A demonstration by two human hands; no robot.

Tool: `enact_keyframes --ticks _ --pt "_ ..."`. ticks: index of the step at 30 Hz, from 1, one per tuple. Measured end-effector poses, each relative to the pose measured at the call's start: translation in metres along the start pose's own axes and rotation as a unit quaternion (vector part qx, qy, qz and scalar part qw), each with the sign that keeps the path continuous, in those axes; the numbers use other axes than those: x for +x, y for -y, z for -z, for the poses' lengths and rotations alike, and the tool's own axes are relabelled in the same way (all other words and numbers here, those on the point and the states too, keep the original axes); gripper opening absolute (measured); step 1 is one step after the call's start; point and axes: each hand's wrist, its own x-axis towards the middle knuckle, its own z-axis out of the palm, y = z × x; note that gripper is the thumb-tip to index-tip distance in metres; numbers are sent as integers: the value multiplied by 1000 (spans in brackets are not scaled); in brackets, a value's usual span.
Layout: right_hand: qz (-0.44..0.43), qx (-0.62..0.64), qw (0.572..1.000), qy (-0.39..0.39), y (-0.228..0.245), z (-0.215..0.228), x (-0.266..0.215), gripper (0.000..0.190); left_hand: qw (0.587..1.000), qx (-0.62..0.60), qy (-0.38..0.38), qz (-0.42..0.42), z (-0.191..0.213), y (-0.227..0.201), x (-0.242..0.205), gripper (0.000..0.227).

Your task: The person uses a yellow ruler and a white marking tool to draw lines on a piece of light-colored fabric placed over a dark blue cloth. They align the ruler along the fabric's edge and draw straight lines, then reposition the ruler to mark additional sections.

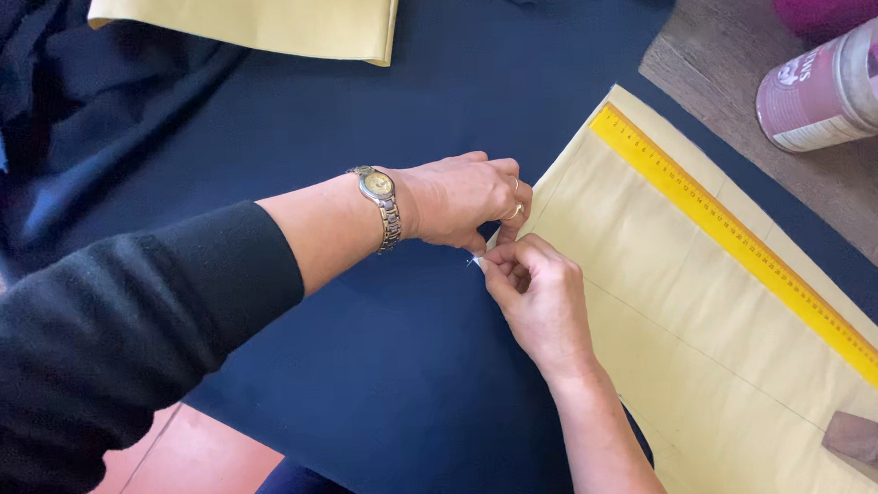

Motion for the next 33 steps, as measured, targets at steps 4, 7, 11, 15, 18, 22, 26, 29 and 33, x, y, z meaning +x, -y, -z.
enact_keyframes --ticks 4,7,11,15,18,22,26,29,33 --pt "14 -15 1000 5 -5 -2 0 8 1000 -7 -5 -13 -1 2 0 17" --pt "-5 -15 1000 -1 -1 -2 0 7 1000 -2 6 -2 0 1 0 16" --pt "8 -27 1000 -1 2 -2 1 6 1000 -9 3 -16 1 2 -1 18" --pt "21 -33 999 6 -2 -4 2 6 1000 -3 -3 -21 1 1 -1 19" --pt "10 -46 999 14 -12 2 -2 6 1000 8 15 -12 8 -5 -5 18" --pt "-36 -48 998 12 -17 35 -26 10 1000 -12 16 -6 9 -5 -5 18" --pt "-142 17 989 -37 -45 72 -64 8 999 -41 -7 -33 11 -4 -6 19" --pt "-202 54 975 -82 -73 93 -97 10 998 -43 -13 -48 7 0 -5 20" --pt "-207 67 970 -104 -78 110 -120 11 999 -26 -8 -38 11 -8 -1 20"
